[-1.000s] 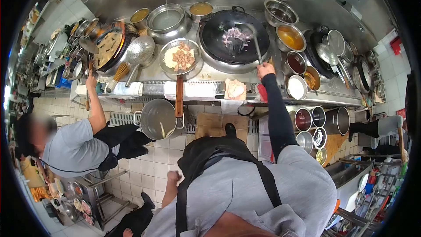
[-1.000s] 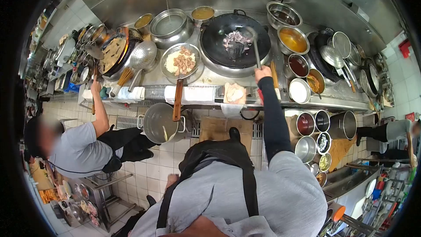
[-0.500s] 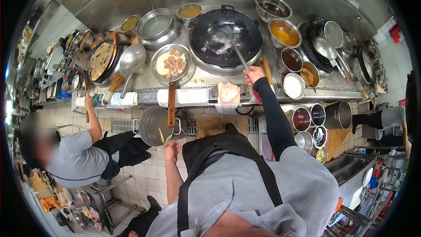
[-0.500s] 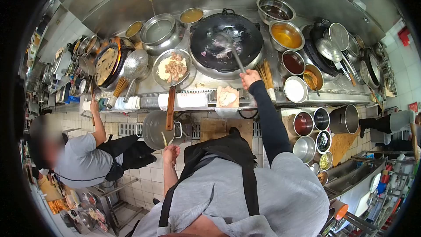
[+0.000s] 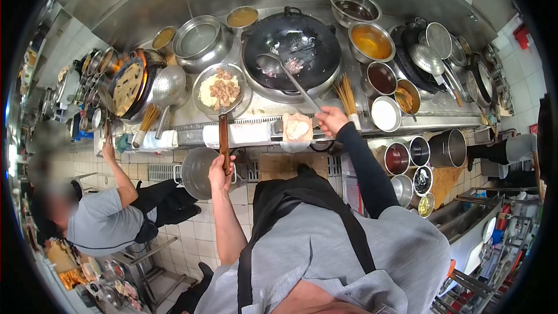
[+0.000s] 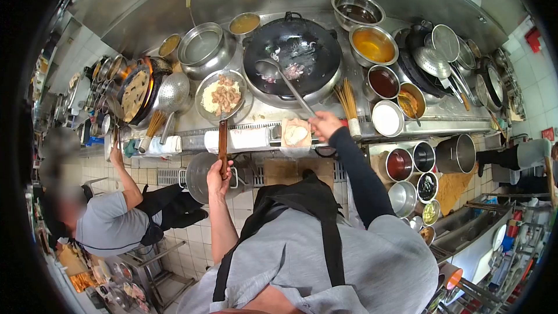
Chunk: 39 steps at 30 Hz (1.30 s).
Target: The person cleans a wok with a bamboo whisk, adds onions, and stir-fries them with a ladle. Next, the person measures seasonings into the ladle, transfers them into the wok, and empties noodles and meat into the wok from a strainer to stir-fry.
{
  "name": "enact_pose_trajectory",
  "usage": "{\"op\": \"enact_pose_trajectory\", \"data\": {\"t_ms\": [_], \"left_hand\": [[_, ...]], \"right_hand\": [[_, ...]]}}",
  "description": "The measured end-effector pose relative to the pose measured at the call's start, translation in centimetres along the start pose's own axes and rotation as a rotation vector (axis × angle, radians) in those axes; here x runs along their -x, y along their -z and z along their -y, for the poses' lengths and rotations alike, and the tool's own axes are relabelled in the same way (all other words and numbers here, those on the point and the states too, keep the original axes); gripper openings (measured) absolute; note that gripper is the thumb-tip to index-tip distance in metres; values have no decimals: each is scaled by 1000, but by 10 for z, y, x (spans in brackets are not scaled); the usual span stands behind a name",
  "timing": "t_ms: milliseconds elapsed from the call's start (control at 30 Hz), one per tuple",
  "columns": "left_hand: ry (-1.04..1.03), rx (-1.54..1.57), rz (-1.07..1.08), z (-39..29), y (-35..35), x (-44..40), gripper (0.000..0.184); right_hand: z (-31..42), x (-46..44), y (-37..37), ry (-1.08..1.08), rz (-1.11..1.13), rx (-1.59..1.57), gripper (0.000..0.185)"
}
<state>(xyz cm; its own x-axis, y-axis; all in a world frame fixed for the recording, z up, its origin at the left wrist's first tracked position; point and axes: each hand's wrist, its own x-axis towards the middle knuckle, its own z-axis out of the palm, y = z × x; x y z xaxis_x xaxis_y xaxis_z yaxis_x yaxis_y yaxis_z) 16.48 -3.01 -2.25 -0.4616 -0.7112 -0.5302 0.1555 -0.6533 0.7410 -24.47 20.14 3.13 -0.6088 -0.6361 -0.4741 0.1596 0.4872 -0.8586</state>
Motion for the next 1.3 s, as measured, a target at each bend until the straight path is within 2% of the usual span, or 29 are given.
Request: {"op": "enact_pose_trajectory", "data": {"t_ms": [67,133,233,333,367,400,467,533,567,600,667,700,733,800,833,900,933,967,1000,1067,1167,1233,1267,1300], "left_hand": [[22,8,-25,2,-7,3,28],[22,5,-43,2,-14,0,28],[51,80,-42,1,-14,3,28],[71,160,-26,-2,-13,11,29],[73,185,-19,-4,-11,12,29],[75,167,-15,-5,-9,13,29],[75,136,-11,-7,1,13,28],[70,77,35,-13,-1,14,26],[67,53,53,-14,-2,12,24],[52,19,106,-16,-1,8,21],[32,-32,124,-14,-5,-1,18],[29,-39,99,-14,-11,0,16],[27,-51,74,-15,-16,3,15],[15,-72,114,-1,-3,-8,20],[44,-59,104,-2,-5,0,24],[117,-54,160,-11,2,13,40],[128,-21,158,-11,14,17,42],[142,12,152,-7,29,20,44],[157,44,144,-1,47,23,47],[180,-86,-24,20,97,25,49],[234,-321,-272,61,177,43,45],[260,-433,-442,104,240,69,38],[343,-425,-510,124,270,87,32],[420,-417,-572,143,298,108,27]], "right_hand": [[-8,-1,18,-52,50,-101,39],[-21,-30,21,123,-135,131,44],[-20,-40,2,274,-537,329,40],[-25,-29,-13,213,-676,530,33],[-37,-34,-3,272,-652,539,31],[-47,-37,18,241,-409,413,32],[-20,19,16,266,-295,442,30],[-28,59,-2,239,-433,403,29],[-29,75,-11,233,-511,525,29],[-59,66,-8,212,-549,536,32],[-64,72,-7,288,-586,559,35],[-62,72,-5,324,-516,485,38],[-68,68,-4,331,-503,538,44],[-69,64,-15,304,-596,732,41],[-89,47,-16,422,-597,697,34],[-61,71,-47,230,-426,99,30],[-40,91,-67,123,-329,-191,28],[-27,111,-86,132,-214,-372,29],[-26,125,-93,56,-29,-634,29],[-22,152,-110,-6,263,-929,28],[-18,181,-138,-159,616,-1181,31],[-12,193,-163,-316,763,-1185,31],[-7,197,-176,-389,835,-1189,31],[5,201,-189,-430,863,-1042,29]]}}
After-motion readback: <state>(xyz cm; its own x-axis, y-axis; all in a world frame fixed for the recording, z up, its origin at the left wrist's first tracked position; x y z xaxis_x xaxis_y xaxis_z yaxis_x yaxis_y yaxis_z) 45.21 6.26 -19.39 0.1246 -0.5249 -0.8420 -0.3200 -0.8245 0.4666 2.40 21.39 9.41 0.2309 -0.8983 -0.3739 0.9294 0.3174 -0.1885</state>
